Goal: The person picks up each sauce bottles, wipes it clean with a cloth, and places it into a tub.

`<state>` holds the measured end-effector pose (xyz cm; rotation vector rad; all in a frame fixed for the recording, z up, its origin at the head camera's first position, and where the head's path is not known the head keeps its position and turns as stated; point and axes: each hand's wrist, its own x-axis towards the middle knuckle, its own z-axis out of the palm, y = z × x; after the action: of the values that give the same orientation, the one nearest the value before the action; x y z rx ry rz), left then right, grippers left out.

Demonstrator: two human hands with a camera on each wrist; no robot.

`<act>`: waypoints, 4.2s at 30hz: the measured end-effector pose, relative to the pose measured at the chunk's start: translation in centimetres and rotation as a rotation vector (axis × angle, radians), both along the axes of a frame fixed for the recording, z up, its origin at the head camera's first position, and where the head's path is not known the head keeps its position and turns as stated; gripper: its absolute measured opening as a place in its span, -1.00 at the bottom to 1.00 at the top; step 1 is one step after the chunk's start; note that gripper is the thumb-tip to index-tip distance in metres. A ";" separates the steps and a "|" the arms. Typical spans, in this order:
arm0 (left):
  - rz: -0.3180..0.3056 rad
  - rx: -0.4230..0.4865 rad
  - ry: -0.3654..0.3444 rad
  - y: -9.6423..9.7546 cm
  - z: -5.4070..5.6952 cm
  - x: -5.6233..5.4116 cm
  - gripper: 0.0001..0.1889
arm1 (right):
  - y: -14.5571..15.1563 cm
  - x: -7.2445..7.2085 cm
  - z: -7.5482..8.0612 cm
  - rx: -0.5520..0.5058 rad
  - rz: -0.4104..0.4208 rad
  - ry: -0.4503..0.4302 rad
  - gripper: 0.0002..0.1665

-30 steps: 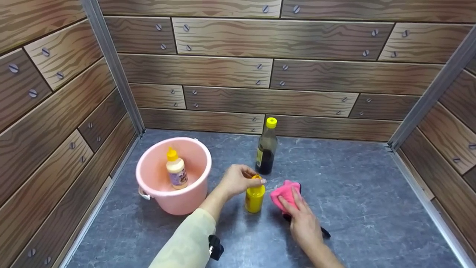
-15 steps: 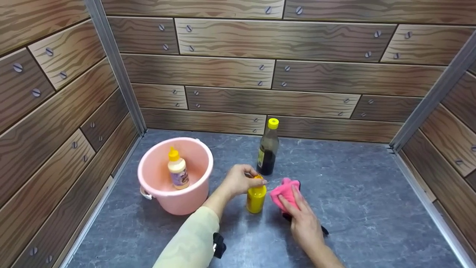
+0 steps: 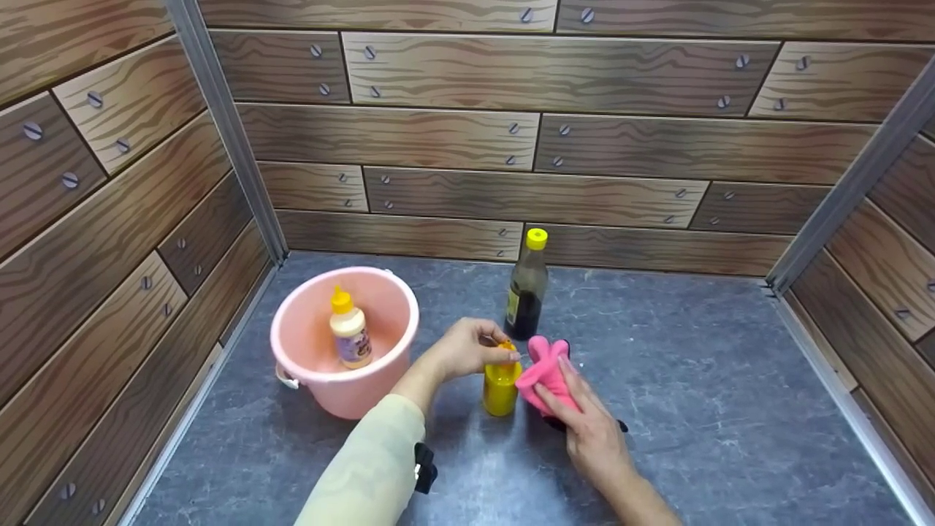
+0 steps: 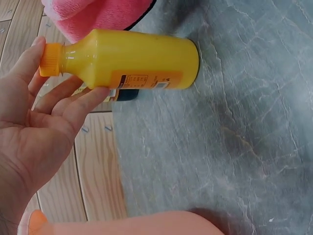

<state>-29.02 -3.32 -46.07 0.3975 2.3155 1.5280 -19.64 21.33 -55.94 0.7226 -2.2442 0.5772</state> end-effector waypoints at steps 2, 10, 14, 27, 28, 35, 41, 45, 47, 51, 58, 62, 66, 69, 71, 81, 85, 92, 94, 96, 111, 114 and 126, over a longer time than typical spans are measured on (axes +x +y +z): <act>-0.009 -0.003 0.000 -0.1 0.1 -0.1 -0.85 | -0.1 -0.2 0.2 0.006 0.016 0.017 -0.07; -0.024 0.021 0.065 -0.1 -0.2 -0.2 -0.84 | -0.5 -0.9 0.7 0.061 0.077 0.013 -0.03; -0.021 0.013 0.056 -0.1 -0.3 -0.2 -0.84 | -0.9 -1.1 0.7 0.100 0.078 -0.013 -0.03; -0.012 0.022 0.036 -0.1 -0.1 -0.1 -0.84 | -2.0 -1.8 1.0 0.143 0.071 -0.112 0.00; -0.011 0.020 0.035 -0.1 -0.1 -0.1 -0.84 | -2.0 -1.8 1.0 0.146 0.068 -0.121 0.00; -0.008 0.025 0.036 -0.1 -0.2 -0.1 -0.83 | -2.3 -1.7 1.2 0.176 0.049 -0.183 -0.07; -0.014 0.041 0.038 0.0 -0.3 -0.1 -0.83 | -2.4 -1.6 1.3 0.181 0.042 -0.216 -0.11; -0.009 0.030 0.021 -0.1 -0.2 -0.1 -0.84 | -2.4 -1.6 1.1 0.176 0.048 -0.222 -0.06; -0.008 0.026 0.011 -0.1 -0.2 -0.1 -0.84 | -2.4 -1.6 1.0 0.171 0.050 -0.224 -0.04; -0.010 0.024 0.005 -0.2 -0.2 -0.1 -0.84 | -2.4 -1.7 0.9 0.163 0.053 -0.220 -0.05; -0.008 0.048 -0.016 -0.1 -0.1 -0.1 -0.84 | -2.4 -1.6 0.4 0.149 0.062 -0.209 -0.06; -0.008 0.052 -0.022 -0.1 -0.1 0.0 -0.83 | -2.4 -1.6 0.0 0.130 0.085 -0.187 -0.02; 0.000 0.035 -0.022 -0.2 -0.1 0.1 -0.83 | -2.5 -1.7 -0.4 0.100 0.099 -0.146 -0.04; 0.005 0.019 -0.021 -0.2 -0.2 0.0 -0.84 | -2.6 -1.6 -0.8 0.084 0.104 -0.125 -0.03; 0.007 0.020 -0.028 -0.2 -0.2 0.0 -0.83 | -2.6 -1.6 -1.0 0.077 0.106 -0.121 -0.01; 0.009 0.013 -0.039 -0.2 0.1 -0.2 -0.84 | -2.5 -1.4 -1.3 0.087 0.096 -0.176 0.04; 0.004 0.013 -0.028 -0.2 0.1 -0.2 -0.84 | -2.5 -1.3 -1.3 0.085 0.101 -0.159 0.05; 0.007 0.036 -0.043 -0.1 -0.2 -0.1 -0.84 | -2.3 -0.9 -2.0 0.087 0.088 -0.146 -0.02; 0.012 0.035 -0.055 0.0 -0.2 -0.1 -0.84 | -2.1 -0.7 -2.3 0.095 0.079 -0.159 -0.05; 0.016 0.034 -0.066 0.0 -0.1 -0.1 -0.85 | -2.0 -0.5 -2.7 0.104 0.074 -0.180 -0.05; 0.007 0.046 -0.060 0.0 -0.2 -0.2 -0.84 | -1.9 -0.1 -3.2 0.152 0.043 -0.274 -0.08; 0.005 0.041 -0.062 0.0 -0.2 -0.2 -0.85 | -2.0 0.0 -2.9 0.187 0.019 -0.328 -0.08; 0.013 0.040 -0.076 0.1 -0.3 -0.2 -0.84 | -2.3 0.1 -2.0 0.315 -0.045 -0.506 -0.12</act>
<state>-29.26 -3.24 -46.36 0.3290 2.2374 1.5697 -19.55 18.99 -57.96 0.7354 -2.8593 0.4196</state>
